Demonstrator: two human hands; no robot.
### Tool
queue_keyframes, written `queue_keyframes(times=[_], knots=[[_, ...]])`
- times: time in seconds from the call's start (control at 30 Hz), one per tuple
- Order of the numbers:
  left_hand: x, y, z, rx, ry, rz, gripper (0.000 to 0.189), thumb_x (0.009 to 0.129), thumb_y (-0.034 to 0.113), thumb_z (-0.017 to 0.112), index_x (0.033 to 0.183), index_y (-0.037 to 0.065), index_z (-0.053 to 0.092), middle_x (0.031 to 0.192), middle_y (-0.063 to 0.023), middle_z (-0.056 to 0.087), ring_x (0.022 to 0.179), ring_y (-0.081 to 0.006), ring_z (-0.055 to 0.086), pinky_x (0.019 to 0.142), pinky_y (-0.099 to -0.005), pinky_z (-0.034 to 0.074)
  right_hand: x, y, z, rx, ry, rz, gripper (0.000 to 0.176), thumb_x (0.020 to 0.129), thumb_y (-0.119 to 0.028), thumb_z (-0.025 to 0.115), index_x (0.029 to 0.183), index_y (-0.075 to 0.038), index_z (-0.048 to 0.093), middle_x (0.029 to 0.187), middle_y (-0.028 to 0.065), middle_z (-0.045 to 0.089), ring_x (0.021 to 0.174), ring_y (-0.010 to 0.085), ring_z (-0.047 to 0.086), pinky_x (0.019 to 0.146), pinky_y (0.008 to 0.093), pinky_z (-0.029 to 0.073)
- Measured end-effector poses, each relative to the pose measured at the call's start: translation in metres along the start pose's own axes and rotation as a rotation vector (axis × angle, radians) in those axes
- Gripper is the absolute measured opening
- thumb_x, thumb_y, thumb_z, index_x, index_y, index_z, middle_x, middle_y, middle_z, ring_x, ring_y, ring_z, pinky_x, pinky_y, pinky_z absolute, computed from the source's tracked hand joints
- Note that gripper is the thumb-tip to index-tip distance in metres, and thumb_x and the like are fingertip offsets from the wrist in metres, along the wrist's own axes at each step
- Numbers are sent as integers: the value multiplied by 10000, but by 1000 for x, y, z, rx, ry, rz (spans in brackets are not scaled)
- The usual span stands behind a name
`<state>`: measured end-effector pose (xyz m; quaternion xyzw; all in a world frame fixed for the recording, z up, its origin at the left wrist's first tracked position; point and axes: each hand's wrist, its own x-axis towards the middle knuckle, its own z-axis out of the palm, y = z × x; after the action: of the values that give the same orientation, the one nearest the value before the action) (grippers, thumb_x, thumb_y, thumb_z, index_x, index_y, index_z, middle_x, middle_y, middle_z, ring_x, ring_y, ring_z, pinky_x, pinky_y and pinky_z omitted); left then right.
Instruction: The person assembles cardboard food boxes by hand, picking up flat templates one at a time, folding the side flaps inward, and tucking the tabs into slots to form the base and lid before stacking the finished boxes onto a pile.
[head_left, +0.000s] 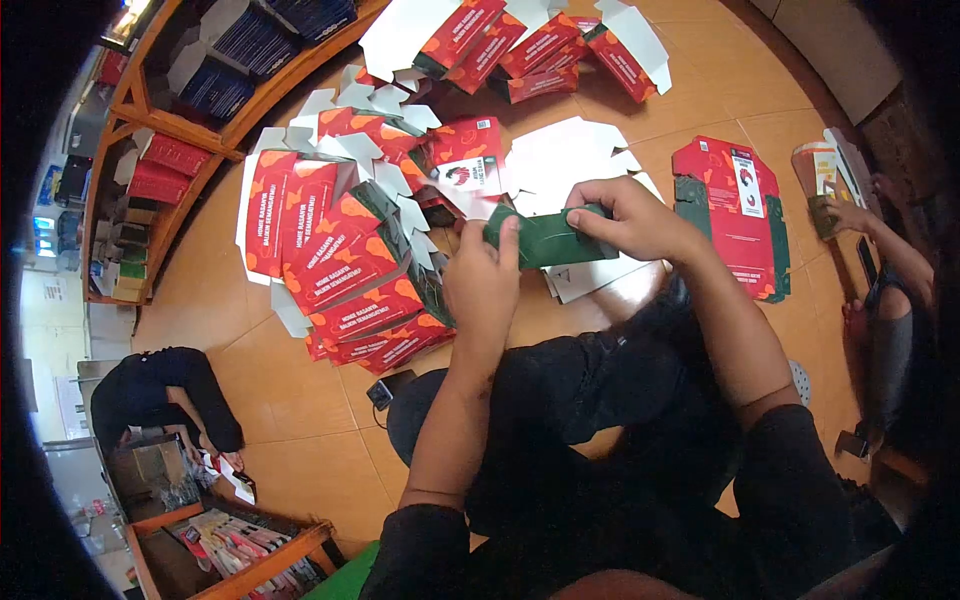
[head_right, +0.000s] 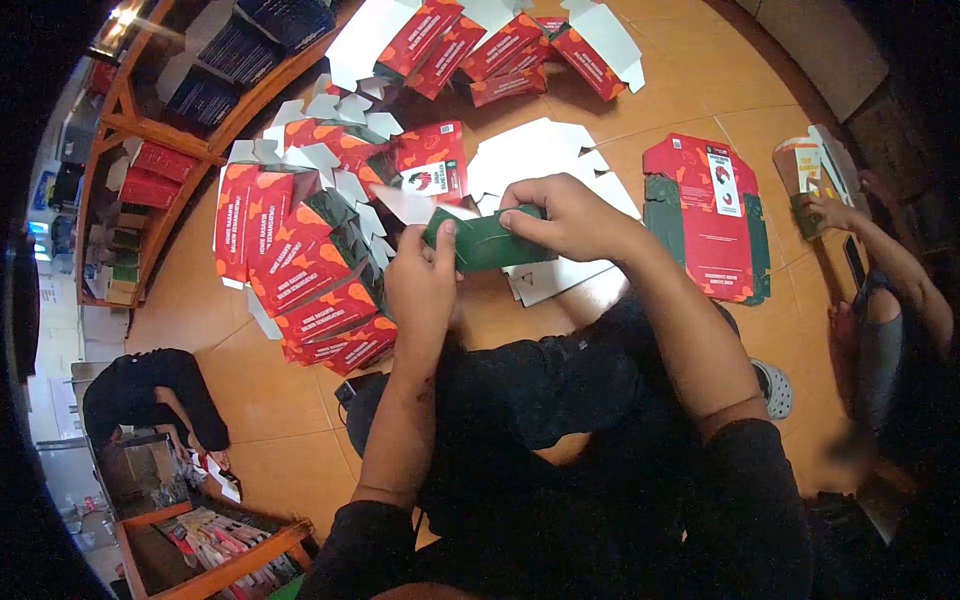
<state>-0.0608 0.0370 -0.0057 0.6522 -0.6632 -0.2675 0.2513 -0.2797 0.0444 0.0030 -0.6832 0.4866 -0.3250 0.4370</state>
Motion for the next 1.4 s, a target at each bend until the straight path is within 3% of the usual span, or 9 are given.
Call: queue_keyframes(times=[0.13,0.23,0.43,0.57,0.67,0.73,0.83,1.27,1.4], knots=[[-7,4,-3,233,110,255,385,931,455,593,973,73,620,660,-145,655,624,-371,661,564,-486,488,0,-5,6,-30,-12,-15,234,934,-246,572,898,-20,621,703,45,571,683,114,522,639,288,436],[-7,0,-2,198,12,339,360,938,439,589,982,83,621,659,-149,652,611,-368,658,554,-484,489,-1,1,8,-69,12,-82,242,933,-252,572,896,-18,622,706,71,572,679,131,523,640,307,436],[-12,2,4,156,-43,540,279,959,361,570,973,89,633,695,-157,651,663,-377,656,580,-473,491,1,6,11,-171,-2,-246,226,910,-236,593,892,-16,642,777,156,629,736,280,606,702,383,469],[-10,1,2,61,-120,449,268,997,306,523,1036,83,667,761,-189,644,740,-402,654,636,-459,483,0,3,12,-213,-10,-232,227,909,-241,594,893,-19,637,808,171,631,767,326,601,719,404,467],[-6,-3,4,-93,-39,519,253,1005,258,521,1094,76,673,719,-156,648,671,-305,662,597,-392,475,0,1,7,-192,-12,-210,224,923,-239,583,897,-20,620,811,159,614,785,313,590,730,400,457],[-2,-3,-2,-263,-196,315,225,978,203,544,1082,51,673,831,-188,678,763,-316,680,679,-386,503,0,1,6,-172,-18,-180,220,935,-236,574,901,-21,605,814,146,599,799,296,579,738,394,447],[1,-7,-2,-359,-198,284,209,971,171,550,1030,30,692,805,-176,678,741,-282,681,671,-369,498,0,0,10,-191,-7,-229,217,936,-233,576,904,-19,604,812,143,597,802,292,578,738,390,447],[-14,7,0,-111,-45,494,203,948,222,589,1029,68,693,800,-178,679,755,-361,671,661,-416,510,0,0,7,-164,-25,-202,204,934,-218,583,907,-18,607,803,126,601,786,258,575,734,366,449],[-11,11,-12,-85,-179,264,238,960,264,571,1047,77,689,805,-186,682,751,-376,667,663,-427,509,-1,-1,2,-99,4,-151,201,928,-215,591,884,-20,608,795,123,606,765,248,575,723,361,452]])
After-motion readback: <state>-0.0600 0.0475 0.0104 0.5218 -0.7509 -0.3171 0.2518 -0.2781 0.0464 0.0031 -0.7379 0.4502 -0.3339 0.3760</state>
